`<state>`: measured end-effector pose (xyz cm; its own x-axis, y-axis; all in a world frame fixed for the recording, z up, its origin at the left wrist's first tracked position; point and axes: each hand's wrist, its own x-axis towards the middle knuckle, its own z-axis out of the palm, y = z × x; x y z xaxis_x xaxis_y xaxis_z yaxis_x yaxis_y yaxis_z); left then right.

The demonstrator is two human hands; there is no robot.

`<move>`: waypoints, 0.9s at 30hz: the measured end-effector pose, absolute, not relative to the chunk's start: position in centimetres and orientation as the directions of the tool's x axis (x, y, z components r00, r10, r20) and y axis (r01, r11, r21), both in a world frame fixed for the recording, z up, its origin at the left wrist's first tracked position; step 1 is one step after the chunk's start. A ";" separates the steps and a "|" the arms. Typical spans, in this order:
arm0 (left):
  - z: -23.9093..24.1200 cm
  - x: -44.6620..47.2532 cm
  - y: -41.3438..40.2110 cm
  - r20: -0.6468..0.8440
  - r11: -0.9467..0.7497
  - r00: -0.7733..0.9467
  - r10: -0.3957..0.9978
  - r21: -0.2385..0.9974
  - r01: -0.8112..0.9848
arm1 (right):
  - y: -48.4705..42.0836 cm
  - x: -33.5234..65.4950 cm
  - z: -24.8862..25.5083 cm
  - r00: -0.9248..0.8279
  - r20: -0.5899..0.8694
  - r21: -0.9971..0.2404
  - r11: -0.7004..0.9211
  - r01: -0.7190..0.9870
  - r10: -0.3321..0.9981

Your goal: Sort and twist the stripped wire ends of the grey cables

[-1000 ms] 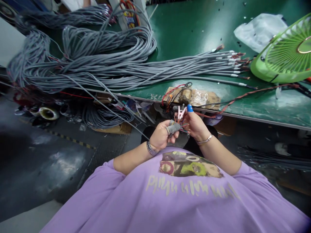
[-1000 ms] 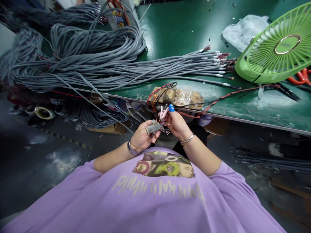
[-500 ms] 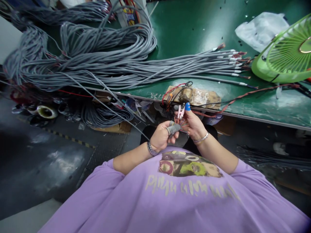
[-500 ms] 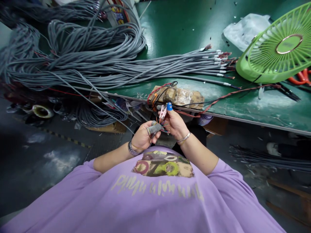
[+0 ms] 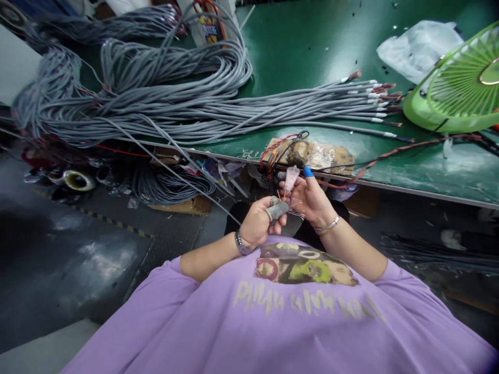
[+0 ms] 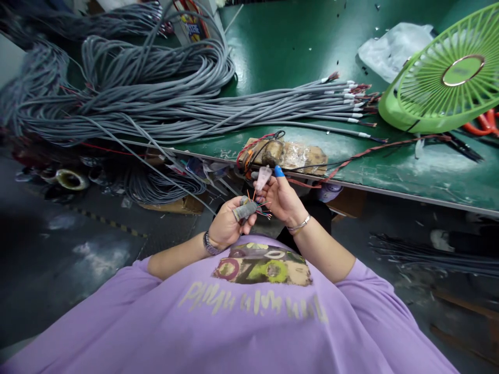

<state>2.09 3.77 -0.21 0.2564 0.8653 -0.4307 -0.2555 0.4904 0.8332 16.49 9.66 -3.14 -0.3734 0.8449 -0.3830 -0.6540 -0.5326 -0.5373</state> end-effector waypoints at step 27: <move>-0.8 2.5 4.6 -0.443 0.486 0.214 0.871 0.840 -0.239 | 10.4 14.9 -3.0 -0.189 -0.446 -0.564 -0.438 -0.700 0.875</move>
<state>2.47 4.58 -0.76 0.2137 0.8707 -0.4430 -0.2392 0.4863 0.8404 14.91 10.39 -3.03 -0.1891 0.8750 -0.4456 -0.6995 -0.4385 -0.5642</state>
